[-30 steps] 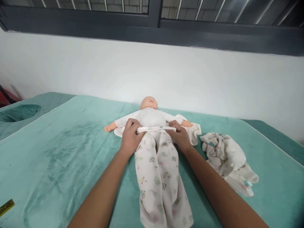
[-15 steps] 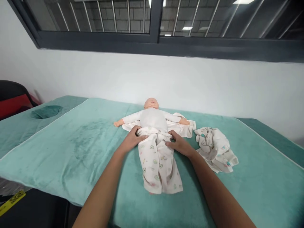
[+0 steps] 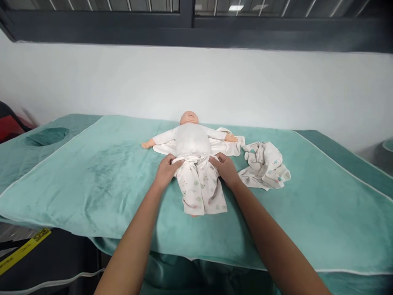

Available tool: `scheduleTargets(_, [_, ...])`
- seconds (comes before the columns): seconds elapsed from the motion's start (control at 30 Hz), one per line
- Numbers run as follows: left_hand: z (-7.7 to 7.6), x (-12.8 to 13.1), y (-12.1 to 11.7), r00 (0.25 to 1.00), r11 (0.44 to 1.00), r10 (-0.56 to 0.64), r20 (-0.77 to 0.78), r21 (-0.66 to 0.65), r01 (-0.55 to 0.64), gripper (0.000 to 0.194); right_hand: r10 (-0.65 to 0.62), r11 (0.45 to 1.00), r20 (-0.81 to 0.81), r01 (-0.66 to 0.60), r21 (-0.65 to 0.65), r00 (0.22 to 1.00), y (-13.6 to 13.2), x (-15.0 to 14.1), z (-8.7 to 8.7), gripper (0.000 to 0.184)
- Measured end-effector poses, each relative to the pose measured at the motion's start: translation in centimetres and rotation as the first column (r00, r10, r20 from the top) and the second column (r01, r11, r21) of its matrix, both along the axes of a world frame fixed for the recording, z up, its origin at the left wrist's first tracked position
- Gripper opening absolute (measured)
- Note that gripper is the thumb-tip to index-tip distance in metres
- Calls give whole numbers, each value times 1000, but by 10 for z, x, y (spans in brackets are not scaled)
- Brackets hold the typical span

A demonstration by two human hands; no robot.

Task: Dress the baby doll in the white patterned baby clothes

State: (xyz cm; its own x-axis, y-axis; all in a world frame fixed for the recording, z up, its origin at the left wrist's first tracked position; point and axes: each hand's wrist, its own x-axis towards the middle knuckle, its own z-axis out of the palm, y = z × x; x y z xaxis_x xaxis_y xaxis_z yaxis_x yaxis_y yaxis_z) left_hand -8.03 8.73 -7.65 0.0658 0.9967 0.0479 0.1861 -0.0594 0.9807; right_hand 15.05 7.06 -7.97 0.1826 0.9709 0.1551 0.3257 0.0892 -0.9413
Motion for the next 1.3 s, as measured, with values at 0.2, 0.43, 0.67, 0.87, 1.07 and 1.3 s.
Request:
scheduleTargets(0.2, [5,-20,-24,949,958,-280,-148,15,285,51,335,940,129,-322,-115,933,-33,11,12,38])
scheduleTargets(0.43, [-1,-21,-42,916,955,-150,-373,184,231,36,142,987,310,-111,-117,940,-52,-7,11,37])
scheduleTargets(0.67, [9,-23,-53,988,987,-157,14,-39,157,35,293,921,136,-242,-306,946,-54,-5,39,46])
scheduleTargets(0.87, [6,-30,-93,898,921,-339,-282,96,378,92,560,808,308,-426,-407,769,-100,3,50,93])
scheduleTargets(1.07, [16,-22,-124,752,867,-297,-589,164,471,71,330,943,727,-248,-224,601,-129,-17,43,43])
scheduleTargets(1.3, [82,-25,-124,818,808,-554,156,-136,574,45,611,670,-107,-585,-457,784,-115,2,97,32])
